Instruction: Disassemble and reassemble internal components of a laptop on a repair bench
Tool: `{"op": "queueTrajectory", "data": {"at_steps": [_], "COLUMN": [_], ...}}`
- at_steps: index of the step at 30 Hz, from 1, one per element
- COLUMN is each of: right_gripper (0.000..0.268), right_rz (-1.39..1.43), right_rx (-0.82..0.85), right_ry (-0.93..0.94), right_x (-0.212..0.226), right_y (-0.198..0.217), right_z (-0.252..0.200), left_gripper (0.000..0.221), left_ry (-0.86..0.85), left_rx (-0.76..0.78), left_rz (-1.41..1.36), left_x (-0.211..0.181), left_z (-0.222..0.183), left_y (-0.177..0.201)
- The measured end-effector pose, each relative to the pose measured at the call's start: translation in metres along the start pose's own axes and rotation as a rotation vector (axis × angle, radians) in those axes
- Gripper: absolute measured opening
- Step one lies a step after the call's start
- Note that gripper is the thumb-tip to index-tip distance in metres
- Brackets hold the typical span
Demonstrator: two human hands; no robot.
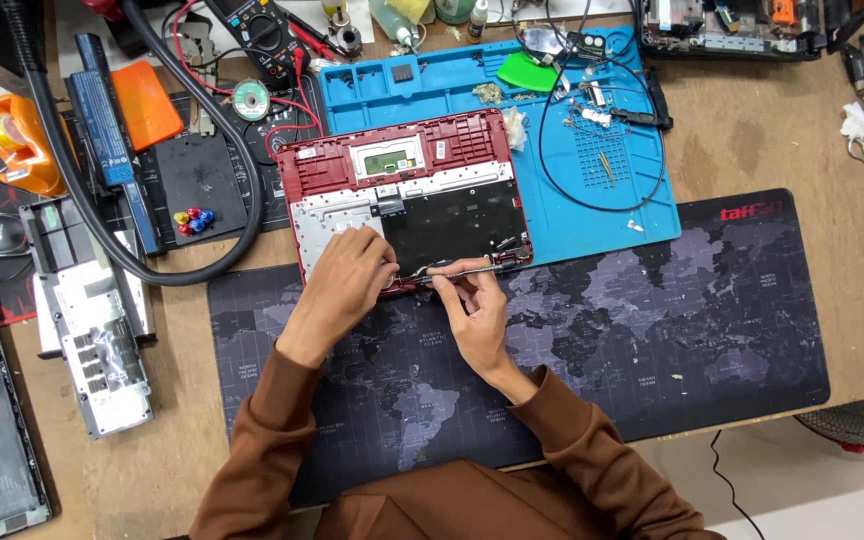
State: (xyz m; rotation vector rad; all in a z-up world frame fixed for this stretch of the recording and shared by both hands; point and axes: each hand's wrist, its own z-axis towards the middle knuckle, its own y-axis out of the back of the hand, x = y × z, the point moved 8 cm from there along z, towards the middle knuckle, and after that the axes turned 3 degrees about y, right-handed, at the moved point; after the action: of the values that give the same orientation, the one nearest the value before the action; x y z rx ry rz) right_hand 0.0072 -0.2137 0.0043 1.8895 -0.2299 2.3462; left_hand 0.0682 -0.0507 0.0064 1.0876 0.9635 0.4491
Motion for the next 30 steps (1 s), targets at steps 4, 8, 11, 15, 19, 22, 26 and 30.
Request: {"op": "queueTrajectory", "data": {"at_steps": [4,8,11,15,19,22,26,30], "right_gripper": [0.01,0.012,0.014,0.02,0.029,0.03,0.028,0.022], "right_rz": [0.073,0.064,0.016,-0.071,-0.029,-0.068,-0.287,-0.518], "right_rx": [-0.056,-0.18,-0.261,-0.229,-0.161,-0.047,0.099,0.33], "right_ry": [0.003,0.036,0.033,0.001,-0.031,-0.053,-0.06,-0.033], "right_x": [0.004,0.024,0.023,0.026,0.031,0.029,0.041,0.047], "right_y": [0.009,0.041,0.078,0.113,0.121,0.124,0.119,0.104], "right_z": [0.0,0.01,0.019,0.032,0.044,0.052,0.06,0.06], "left_gripper": [0.012,0.019,0.016,0.009,0.007,0.007,0.011,0.014], "left_ry": [0.025,-0.035,-0.105,-0.234,-0.29,-0.277,-0.228,-0.187], "left_rx": [-0.079,-0.259,-0.355,-0.396,-0.411,-0.443,-0.488,-0.511], "left_rz": [-0.093,-0.067,-0.046,-0.037,-0.033,-0.004,0.022,0.048], "left_x": [-0.012,-0.033,-0.048,-0.075,-0.101,-0.111,-0.106,-0.109], "left_z": [-0.005,-0.004,0.0,0.012,0.018,0.023,0.03,0.031], "left_y": [0.018,0.039,0.033,0.007,-0.027,-0.041,-0.049,-0.048]}}
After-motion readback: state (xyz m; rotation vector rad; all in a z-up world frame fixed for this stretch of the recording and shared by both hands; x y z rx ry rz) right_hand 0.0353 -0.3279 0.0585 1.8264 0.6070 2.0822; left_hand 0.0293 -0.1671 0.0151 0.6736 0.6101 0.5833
